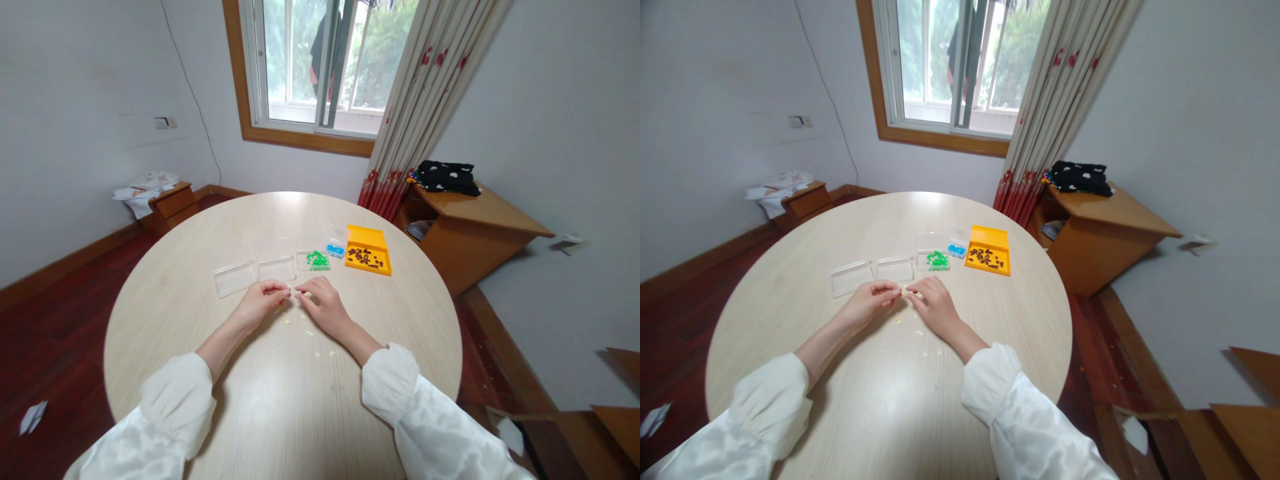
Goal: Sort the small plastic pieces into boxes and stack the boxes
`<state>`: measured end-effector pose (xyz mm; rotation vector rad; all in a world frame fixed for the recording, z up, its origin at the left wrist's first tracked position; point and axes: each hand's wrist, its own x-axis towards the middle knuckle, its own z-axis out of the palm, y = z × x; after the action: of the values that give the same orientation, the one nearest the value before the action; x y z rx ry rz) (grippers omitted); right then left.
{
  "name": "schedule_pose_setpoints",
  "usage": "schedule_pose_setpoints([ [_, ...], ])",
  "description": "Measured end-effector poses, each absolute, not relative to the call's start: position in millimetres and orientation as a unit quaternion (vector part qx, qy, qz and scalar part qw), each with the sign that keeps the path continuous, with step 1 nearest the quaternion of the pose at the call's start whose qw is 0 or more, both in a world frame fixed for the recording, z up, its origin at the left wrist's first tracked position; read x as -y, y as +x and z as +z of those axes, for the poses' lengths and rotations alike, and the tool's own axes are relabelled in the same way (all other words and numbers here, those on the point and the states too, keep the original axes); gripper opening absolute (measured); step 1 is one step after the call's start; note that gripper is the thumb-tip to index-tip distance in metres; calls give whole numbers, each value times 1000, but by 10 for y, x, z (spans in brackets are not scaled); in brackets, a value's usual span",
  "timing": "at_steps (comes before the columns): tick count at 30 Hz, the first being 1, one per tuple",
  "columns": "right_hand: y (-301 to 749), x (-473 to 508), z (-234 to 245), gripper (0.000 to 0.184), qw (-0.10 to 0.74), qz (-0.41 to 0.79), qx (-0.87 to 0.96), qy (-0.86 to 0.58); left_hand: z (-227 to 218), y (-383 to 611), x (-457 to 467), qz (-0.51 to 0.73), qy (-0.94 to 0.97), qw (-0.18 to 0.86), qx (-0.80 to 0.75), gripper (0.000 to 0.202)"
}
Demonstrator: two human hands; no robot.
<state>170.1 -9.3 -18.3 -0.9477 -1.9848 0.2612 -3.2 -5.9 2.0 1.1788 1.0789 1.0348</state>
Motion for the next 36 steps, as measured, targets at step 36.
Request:
schedule_pose_setpoints([
  [36,1709,57,-291,9,303,99,853,-413,18,-317,-37,193,782,92,-585,21],
])
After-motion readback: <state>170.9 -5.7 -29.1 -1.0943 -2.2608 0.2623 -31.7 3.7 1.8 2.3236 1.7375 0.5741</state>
